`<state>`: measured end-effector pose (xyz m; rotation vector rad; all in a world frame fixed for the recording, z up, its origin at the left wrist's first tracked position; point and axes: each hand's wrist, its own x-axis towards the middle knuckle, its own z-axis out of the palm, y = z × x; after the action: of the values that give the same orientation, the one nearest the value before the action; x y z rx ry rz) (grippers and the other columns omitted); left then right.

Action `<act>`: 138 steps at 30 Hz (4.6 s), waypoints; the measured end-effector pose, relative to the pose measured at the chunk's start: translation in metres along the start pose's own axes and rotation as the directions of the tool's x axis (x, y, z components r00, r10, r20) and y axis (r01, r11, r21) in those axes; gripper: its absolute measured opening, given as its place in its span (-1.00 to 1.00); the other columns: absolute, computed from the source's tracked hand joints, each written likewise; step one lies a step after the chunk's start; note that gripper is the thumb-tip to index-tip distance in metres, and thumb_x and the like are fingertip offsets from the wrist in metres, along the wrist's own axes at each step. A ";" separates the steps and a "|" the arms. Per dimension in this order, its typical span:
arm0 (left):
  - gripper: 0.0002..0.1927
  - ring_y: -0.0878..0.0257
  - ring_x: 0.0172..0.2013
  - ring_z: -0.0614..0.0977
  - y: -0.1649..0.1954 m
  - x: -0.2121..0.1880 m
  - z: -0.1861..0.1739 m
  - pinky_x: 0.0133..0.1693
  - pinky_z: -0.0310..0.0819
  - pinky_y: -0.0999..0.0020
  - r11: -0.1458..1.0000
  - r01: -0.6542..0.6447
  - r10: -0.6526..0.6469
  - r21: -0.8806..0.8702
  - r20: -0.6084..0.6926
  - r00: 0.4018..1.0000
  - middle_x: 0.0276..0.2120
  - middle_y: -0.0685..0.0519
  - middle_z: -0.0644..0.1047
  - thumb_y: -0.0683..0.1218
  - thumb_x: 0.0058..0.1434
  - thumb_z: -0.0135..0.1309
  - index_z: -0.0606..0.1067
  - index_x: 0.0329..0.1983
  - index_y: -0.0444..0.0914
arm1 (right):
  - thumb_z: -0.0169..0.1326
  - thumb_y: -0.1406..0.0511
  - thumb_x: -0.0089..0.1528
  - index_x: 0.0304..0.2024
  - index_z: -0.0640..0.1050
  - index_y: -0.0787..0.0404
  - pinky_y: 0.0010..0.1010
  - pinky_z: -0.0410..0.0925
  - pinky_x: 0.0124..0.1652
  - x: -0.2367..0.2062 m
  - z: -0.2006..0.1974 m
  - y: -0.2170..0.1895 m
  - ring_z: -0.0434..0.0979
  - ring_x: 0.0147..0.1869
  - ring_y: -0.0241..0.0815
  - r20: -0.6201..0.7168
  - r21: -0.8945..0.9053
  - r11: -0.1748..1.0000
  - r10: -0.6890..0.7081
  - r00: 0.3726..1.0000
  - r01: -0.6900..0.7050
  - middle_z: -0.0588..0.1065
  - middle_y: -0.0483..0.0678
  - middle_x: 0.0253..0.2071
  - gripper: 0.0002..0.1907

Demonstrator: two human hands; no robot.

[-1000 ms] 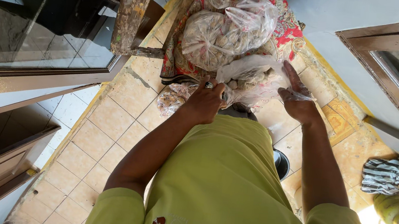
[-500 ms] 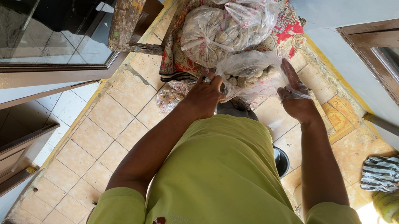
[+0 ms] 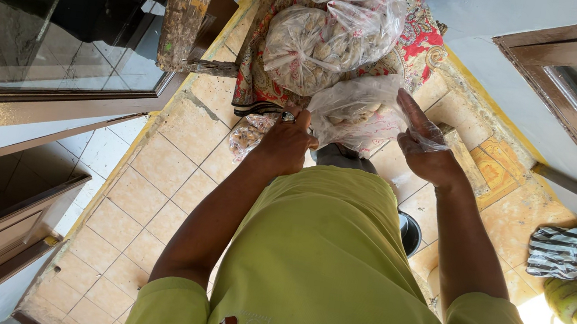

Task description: The person picks fried food pieces one at a time from a plastic crate and places them into a clear plastic bag, then carries the filled bag to a chair, sets it down, and ties the bag closed by hand.

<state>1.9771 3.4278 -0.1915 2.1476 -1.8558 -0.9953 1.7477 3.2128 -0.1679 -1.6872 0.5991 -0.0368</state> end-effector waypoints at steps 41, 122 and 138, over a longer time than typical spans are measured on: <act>-0.79 0.06 0.00 0.51 -0.001 0.023 0.042 0.09 0.23 -0.05 0.984 -0.076 0.063 -0.159 -0.083 0.995 -0.02 -0.04 0.44 -0.15 0.24 0.06 0.69 -0.21 -0.11 | 0.09 0.25 0.32 -0.09 0.55 0.14 -0.17 0.43 0.06 0.042 -0.009 -0.005 0.55 0.01 0.05 -0.228 -0.828 0.559 -0.261 0.938 -0.046 0.53 0.06 -0.10 -0.85; -0.61 0.42 -0.42 0.29 -0.084 0.057 -0.094 -0.22 0.33 0.41 0.130 -0.230 -0.442 -0.964 -0.264 0.857 -0.47 0.23 0.26 0.02 0.57 -0.14 0.46 0.31 -0.26 | 0.36 0.18 0.14 -0.52 0.49 0.26 -0.26 0.29 -0.33 0.109 -0.057 -0.095 0.40 -0.35 -0.10 -0.022 -0.429 0.865 -0.298 0.954 0.261 0.40 -0.05 -0.49 -0.63; -0.34 0.36 -0.16 0.58 -0.066 0.029 0.018 -0.37 0.38 0.50 0.201 -0.175 -0.427 -0.964 -0.247 0.870 0.55 -0.04 0.07 0.12 0.55 -0.30 -0.12 0.63 -0.10 | 0.25 0.31 0.27 -0.34 0.58 0.20 -0.19 0.45 0.02 0.148 -0.003 0.008 0.58 0.07 0.05 -0.027 -0.710 0.673 -0.323 0.946 0.209 0.57 0.01 -0.07 -0.88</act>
<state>2.0227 3.4225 -0.2495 1.4168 -0.3910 -1.0672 1.8711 3.1496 -0.2189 -2.5409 0.4951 -0.1691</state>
